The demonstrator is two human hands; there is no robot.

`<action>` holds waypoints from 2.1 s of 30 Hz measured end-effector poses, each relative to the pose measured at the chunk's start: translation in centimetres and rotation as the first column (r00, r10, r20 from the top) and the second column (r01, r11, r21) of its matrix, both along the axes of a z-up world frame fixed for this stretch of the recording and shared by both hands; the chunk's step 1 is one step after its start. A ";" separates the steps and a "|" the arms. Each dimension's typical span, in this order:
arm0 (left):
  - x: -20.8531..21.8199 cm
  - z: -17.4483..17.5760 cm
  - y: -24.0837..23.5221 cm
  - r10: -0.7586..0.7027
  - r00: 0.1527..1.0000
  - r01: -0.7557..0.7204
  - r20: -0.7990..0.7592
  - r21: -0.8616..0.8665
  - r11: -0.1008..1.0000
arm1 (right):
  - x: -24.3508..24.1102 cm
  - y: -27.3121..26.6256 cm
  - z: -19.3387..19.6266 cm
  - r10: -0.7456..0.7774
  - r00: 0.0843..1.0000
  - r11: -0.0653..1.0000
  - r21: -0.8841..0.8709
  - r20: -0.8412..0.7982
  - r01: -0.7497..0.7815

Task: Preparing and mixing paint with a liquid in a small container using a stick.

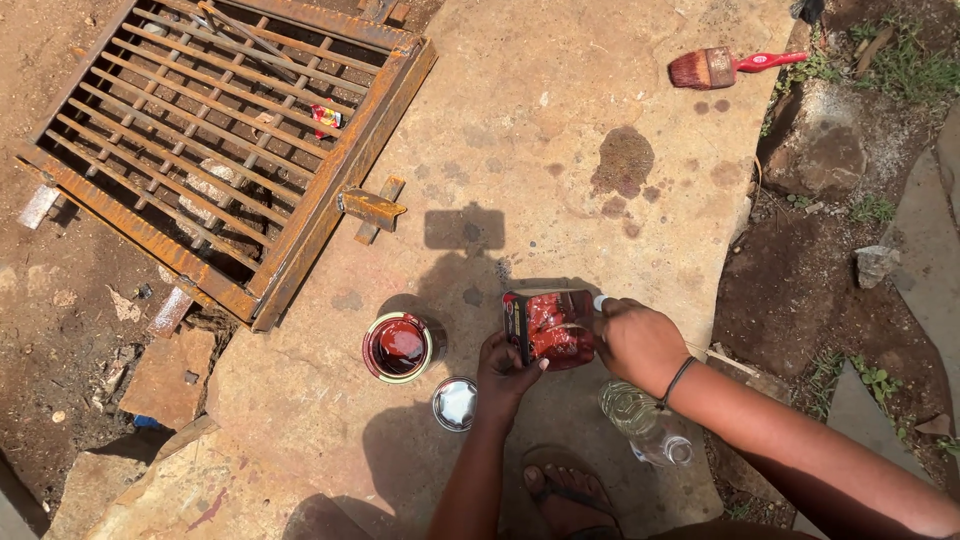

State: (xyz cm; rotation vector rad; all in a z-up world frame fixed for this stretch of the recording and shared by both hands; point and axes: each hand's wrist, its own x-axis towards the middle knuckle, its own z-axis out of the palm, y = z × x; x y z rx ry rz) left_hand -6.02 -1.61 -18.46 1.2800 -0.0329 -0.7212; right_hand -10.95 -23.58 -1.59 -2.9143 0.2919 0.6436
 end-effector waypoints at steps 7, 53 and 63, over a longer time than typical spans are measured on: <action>-0.1 -0.1 0.6 0.007 1.000 -0.007 0.004 0.013 1.000 | -0.4 0.0 1.3 0.021 0.999 1.000 -0.023 -0.044 -0.022; -1.3 1.2 0.9 0.002 0.998 -0.007 0.058 0.091 0.996 | 0.3 -1.0 0.1 -0.122 0.987 0.992 0.045 0.108 0.117; -1.0 1.9 0.8 -0.037 0.997 0.027 0.062 0.164 0.986 | 0.8 -0.5 0.7 -0.101 0.994 0.994 0.041 0.032 0.099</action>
